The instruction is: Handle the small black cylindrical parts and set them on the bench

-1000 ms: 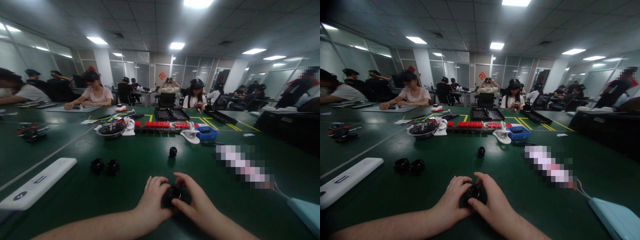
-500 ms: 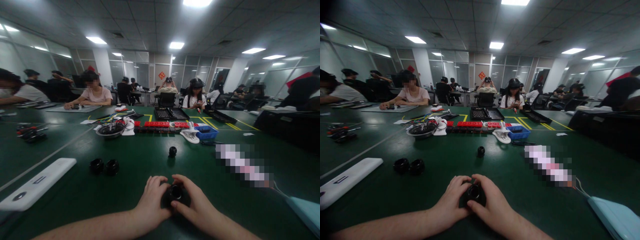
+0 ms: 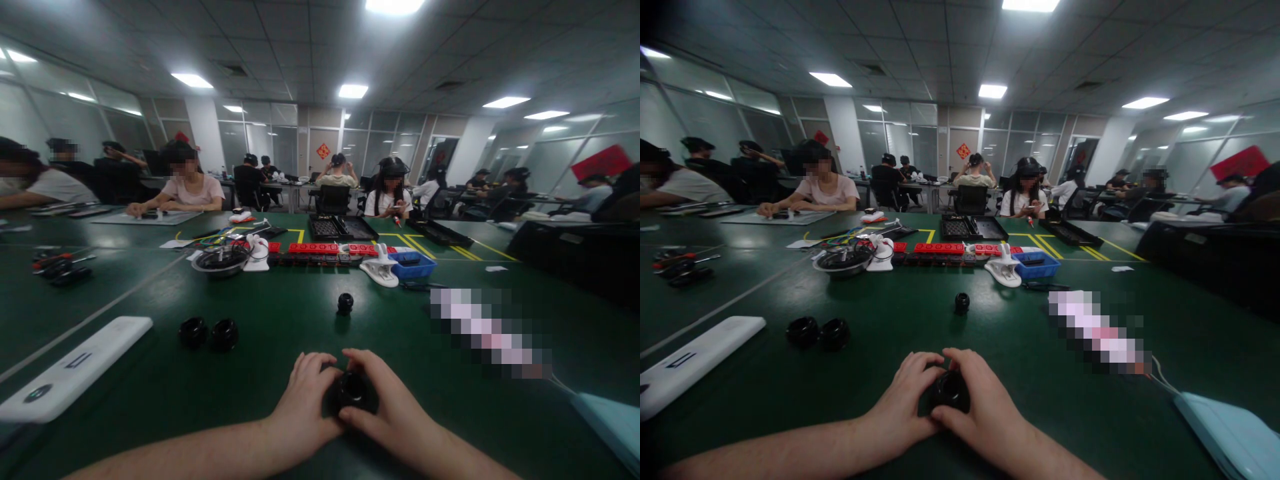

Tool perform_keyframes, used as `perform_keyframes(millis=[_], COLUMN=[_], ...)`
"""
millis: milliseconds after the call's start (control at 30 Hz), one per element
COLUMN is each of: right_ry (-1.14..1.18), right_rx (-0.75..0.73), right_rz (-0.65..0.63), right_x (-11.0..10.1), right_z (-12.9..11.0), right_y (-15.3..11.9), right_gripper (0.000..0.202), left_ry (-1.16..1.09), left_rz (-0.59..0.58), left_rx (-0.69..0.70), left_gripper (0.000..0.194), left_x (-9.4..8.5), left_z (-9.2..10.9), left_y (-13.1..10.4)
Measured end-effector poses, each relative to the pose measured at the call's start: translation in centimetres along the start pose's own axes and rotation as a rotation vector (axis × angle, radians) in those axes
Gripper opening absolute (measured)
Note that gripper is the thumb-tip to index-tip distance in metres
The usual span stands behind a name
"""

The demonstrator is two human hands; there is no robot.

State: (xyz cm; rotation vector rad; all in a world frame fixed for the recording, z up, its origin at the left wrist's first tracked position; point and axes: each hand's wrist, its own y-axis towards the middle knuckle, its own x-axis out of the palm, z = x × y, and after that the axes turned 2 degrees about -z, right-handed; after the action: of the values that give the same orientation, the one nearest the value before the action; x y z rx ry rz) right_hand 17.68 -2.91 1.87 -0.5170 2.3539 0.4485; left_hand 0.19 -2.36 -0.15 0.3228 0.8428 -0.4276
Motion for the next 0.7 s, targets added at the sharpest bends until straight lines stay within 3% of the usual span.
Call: perform_keyframes(millis=[100,233,367,500,700], right_ry=[0.014,0.031,0.018,0.01,0.013], right_rx=[-0.042,-0.137,-0.063,0.036,-0.085], right_rz=[0.025,0.001,-0.031,-0.01,-0.017], right_x=[-0.07,-0.24,-0.17,0.07,-0.25], right_z=[0.22,0.18,-0.2,-0.19,-0.09], right_y=[-0.17,-0.61,-0.41,0.07,-0.44], right_gripper=[0.055,0.063,0.072,0.063,0.057], left_ry=[0.002,-0.007,-0.01,-0.006,-0.019], left_rz=[0.0,-0.004,-0.033,-0.029,-0.035], left_rx=[0.007,-0.007,-0.013,-0.007,-0.009], left_gripper=[0.041,0.042,0.042,0.044,0.05], left_x=[0.02,-0.15,-0.28,-0.17,-0.24], left_z=[0.05,0.3,0.37,0.24,0.41], left_y=[0.01,0.09,0.17,0.12,0.04])
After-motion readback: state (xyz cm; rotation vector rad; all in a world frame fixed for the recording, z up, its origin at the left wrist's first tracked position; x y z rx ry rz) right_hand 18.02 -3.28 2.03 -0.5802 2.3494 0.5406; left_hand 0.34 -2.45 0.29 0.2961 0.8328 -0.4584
